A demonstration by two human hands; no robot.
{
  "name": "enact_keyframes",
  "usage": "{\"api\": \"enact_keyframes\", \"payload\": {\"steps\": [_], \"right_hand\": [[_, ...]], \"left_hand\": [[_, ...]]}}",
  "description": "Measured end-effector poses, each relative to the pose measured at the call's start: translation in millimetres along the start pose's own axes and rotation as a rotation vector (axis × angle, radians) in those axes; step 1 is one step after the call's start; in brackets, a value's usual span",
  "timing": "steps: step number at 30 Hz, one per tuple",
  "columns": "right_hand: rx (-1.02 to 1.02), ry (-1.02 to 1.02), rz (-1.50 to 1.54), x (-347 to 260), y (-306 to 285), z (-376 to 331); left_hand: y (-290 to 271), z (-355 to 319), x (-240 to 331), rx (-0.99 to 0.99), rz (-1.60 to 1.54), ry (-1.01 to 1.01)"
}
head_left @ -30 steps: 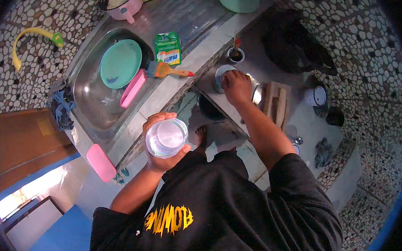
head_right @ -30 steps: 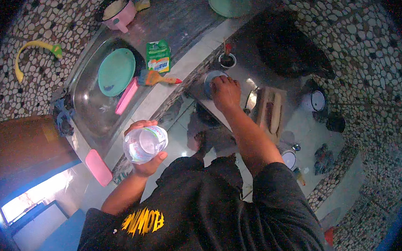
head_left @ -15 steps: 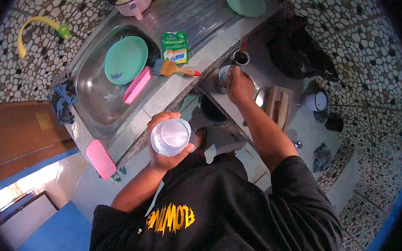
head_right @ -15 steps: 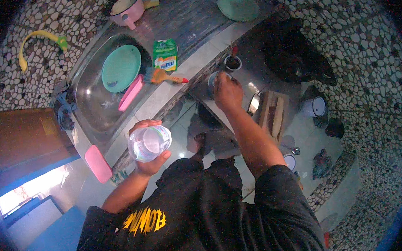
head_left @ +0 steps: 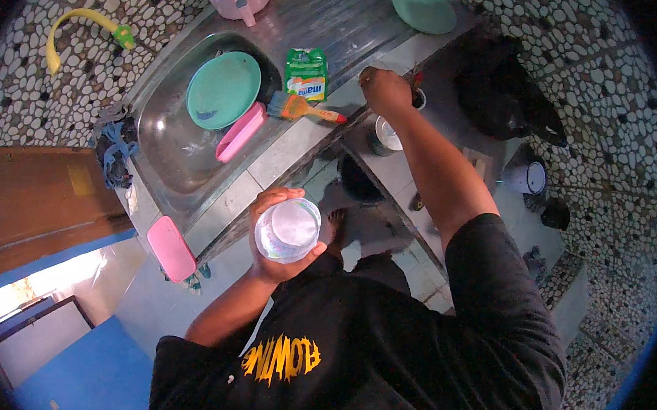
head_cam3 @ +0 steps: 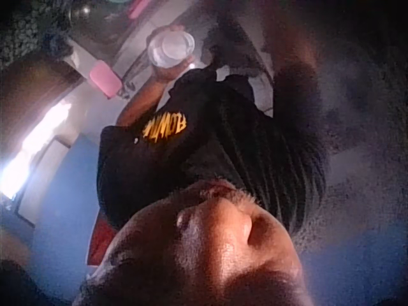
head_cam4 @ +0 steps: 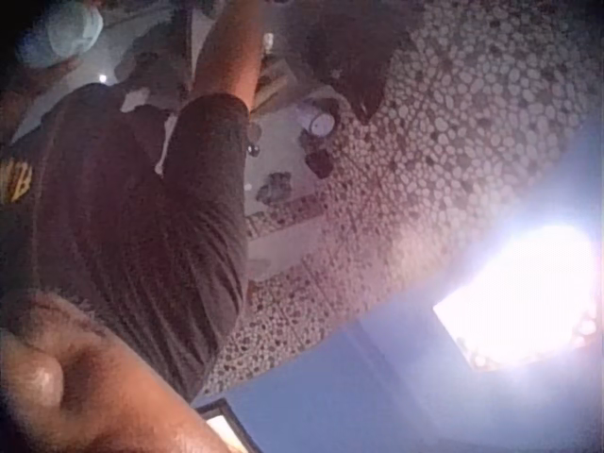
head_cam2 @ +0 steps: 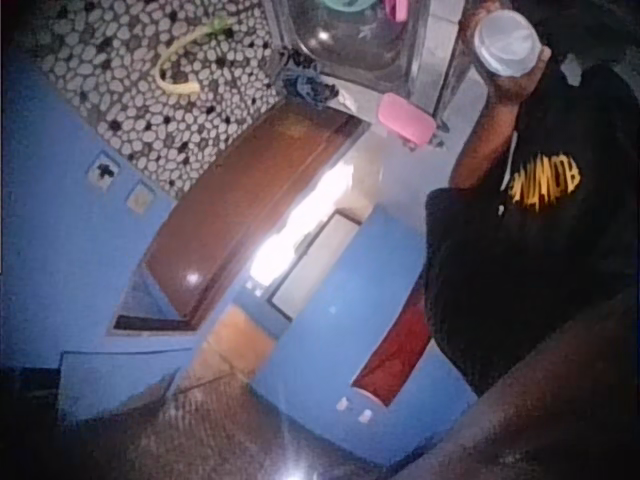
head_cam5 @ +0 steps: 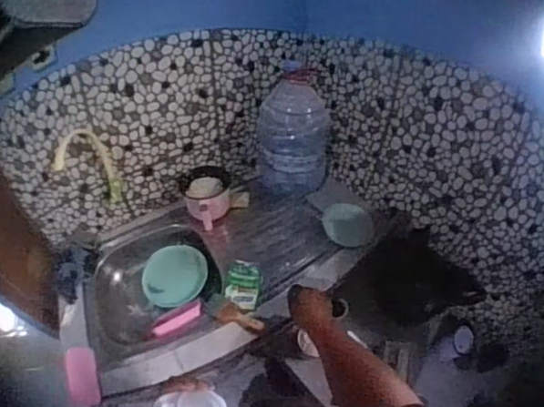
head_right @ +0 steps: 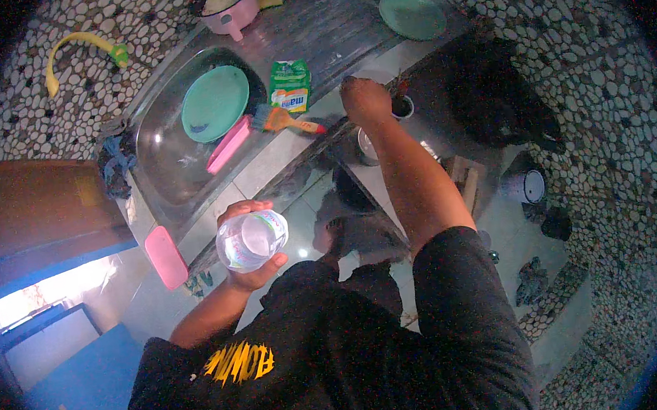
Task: The person pours a white liquid into a small container, stirs it with a brush, then walks outside and paints the white trim around a window on a peach-colored wall.
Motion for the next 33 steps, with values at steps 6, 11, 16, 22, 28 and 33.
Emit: {"api": "enact_keyframes", "payload": {"steps": [6,11,16,22,28,33], "right_hand": [[0.272,0.088,0.515,45,-22,-39],[0.313,0.068,0.660,97,27,-129],[0.362,0.146,0.900,98,93,-151],[0.469,0.320,0.792,83,103,-133],[0.513,0.235,0.769,75,64,-146],[0.419,-0.121,0.850,39,-50,-154]], "left_hand": [[-3,-5,-4,0.005,0.060,0.037],[-5,-7,-5,0.060,0.040,0.024],[-5,-4,-3,0.051,0.033,0.017],[2,5,5,0.050,0.060,0.070],[7,12,14,0.070,0.128,0.092],[11,18,9,0.097,0.120,0.009]]}}
Point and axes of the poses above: each hand's wrist, its own z-axis towards the middle knuckle, its own y-axis out of the palm, x = y × z, the point moved 6 cm from there along z, towards the middle knuckle, and after that the axes turned 1 degree about -y, right-handed, at the moved point
